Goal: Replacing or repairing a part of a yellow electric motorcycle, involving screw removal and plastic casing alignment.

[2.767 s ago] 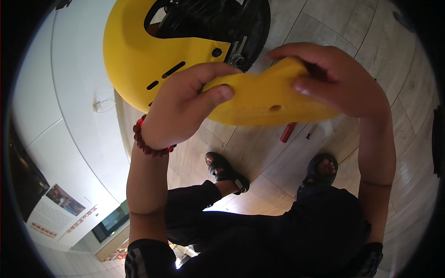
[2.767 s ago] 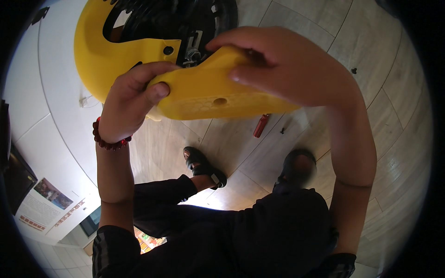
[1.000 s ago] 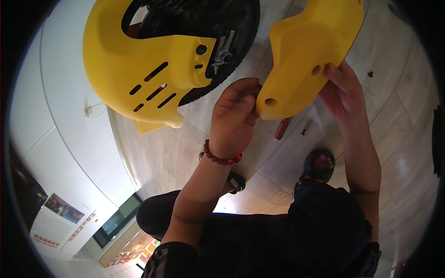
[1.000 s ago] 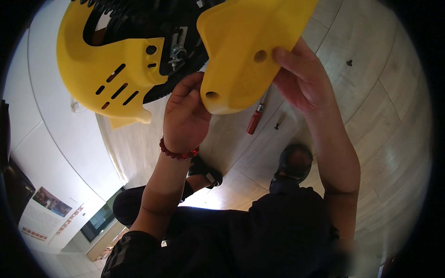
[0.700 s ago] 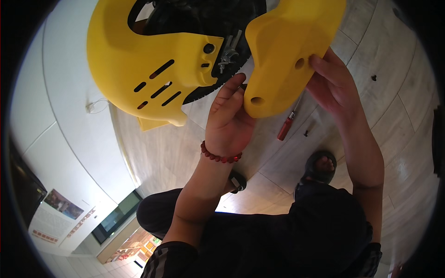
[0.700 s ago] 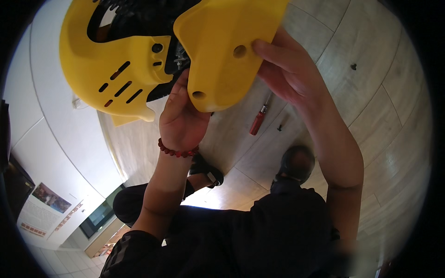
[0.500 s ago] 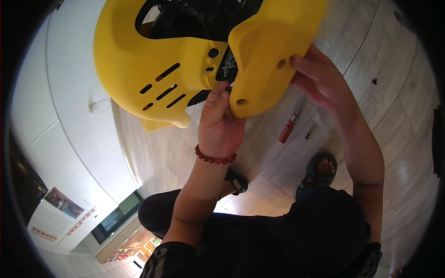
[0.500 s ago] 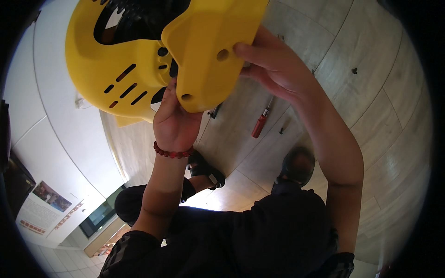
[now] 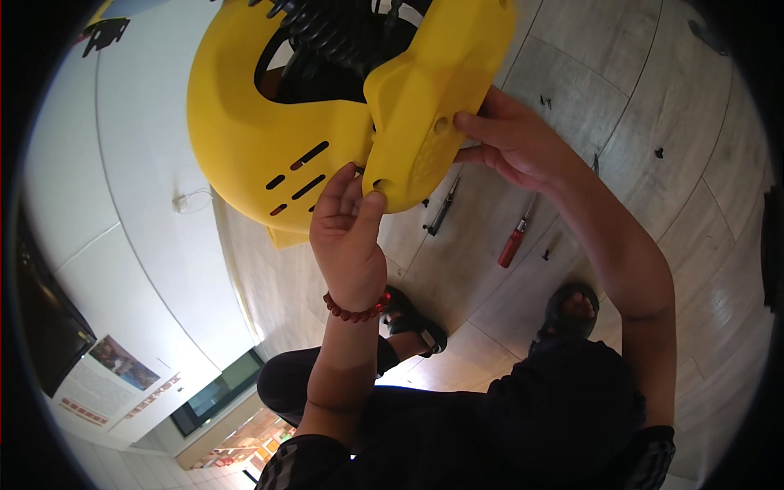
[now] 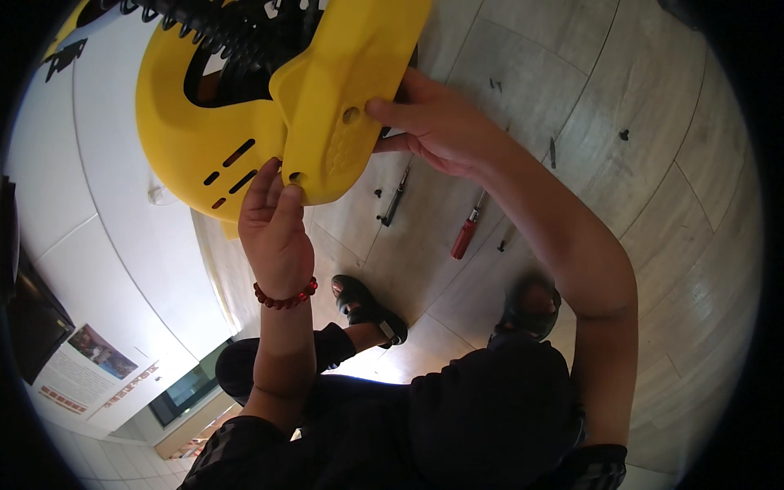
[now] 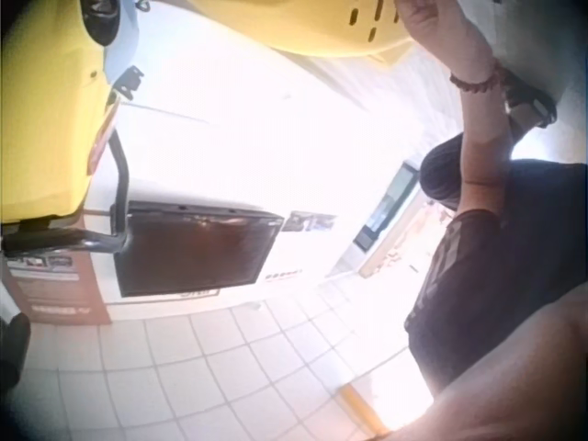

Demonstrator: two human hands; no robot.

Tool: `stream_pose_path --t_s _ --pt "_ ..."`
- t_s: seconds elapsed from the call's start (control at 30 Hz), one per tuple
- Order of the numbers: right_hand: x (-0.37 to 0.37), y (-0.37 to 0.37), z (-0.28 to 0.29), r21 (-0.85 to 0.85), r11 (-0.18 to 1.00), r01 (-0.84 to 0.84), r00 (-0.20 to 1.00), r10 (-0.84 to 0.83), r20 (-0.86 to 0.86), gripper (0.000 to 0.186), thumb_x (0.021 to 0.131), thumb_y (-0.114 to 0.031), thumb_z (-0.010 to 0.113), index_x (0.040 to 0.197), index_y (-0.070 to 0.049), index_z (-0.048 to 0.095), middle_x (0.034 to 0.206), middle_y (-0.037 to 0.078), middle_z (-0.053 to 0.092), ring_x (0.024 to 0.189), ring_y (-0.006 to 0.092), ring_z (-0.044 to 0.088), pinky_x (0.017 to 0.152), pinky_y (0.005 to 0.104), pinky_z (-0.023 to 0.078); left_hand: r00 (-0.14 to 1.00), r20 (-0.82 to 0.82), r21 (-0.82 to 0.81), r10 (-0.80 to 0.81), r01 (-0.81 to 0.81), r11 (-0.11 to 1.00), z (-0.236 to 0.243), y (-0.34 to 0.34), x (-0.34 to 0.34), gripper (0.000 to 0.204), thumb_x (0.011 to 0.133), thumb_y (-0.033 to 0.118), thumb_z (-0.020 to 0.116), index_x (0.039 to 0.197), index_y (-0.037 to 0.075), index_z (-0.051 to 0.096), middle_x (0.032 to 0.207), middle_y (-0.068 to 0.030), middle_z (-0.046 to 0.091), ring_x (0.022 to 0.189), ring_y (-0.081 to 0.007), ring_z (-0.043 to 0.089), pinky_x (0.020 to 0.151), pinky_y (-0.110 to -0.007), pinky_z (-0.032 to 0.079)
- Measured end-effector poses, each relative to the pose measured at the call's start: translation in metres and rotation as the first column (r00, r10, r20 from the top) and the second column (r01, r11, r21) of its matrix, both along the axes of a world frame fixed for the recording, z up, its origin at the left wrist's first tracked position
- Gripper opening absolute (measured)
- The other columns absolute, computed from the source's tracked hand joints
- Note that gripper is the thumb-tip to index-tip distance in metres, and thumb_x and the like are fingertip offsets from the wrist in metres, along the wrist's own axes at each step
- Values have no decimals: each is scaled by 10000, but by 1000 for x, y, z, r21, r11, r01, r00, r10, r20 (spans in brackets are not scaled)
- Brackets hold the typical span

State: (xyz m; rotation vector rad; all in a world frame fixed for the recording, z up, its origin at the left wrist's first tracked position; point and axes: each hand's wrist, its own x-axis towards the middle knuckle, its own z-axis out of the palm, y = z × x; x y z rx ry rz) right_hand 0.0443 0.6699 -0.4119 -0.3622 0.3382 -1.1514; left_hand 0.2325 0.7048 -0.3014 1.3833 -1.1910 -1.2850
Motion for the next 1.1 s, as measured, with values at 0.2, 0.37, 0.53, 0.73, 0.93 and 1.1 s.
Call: stream_pose_path --t_s 0.2,0.37,0.53,0.73,0.93,1.1 --pt "5 -9 7 12 1000 23 987 -21 -159 515 905 -171 561 1333 -23 316 1255 110 487 1135 210 531 909 366 504 989 142 -13 45 -44 999 8 -13 -4 365 843 -33 548 1201 -62 486 1152 -143 581 1077 -193 555 934 -306 432" --pt "0 -13 3 5 1000 15 977 -13 -212 529 895 -179 579 1330 -21 321 1238 108 499 1123 202 539 900 336 507 981 181 20 67 -72 997 12 -18 -11 391 812 -28 584 1188 -82 486 1065 -150 617 956 -176 608 863 -274 467" --pt "-7 -19 13 -5 998 67 871 -61 -487 548 883 -243 594 1319 -18 349 1212 109 511 1120 219 537 882 358 506 939 331 12 99 -109 994 17 -17 -15 394 807 -22 585 1176 -112 479 1052 -174 618 941 -177 613 852 -274 475" --pt "-21 -33 19 -31 995 95 802 -95 -589 592 883 -334 580 1337 -34 346 1198 114 509 1094 233 540 849 391 513 932 351 -19 88 -86 996 16 -15 -15 383 810 -42 571 1177 -110 481 1054 -183 620 949 -187 618 861 -279 477" --pt "-42 -46 19 -9 914 405 841 -376 -389 563 883 -347 570 1327 -52 388 1275 151 463 1217 291 441 928 424 460 946 318 -6 57 -59 998 12 -15 -10 374 805 -52 578 1167 -95 495 1059 -175 622 972 -196 618 875 -289 481" --pt "-52 -66 71 74 946 314 811 -227 -539 661 911 -245 543 1429 -69 171 1190 101 543 958 182 605 739 309 521 949 306 -12 74 -74 997 14 -16 -9 369 804 -47 588 1163 -82 509 1053 -170 625 975 -196 618 881 -293 482"
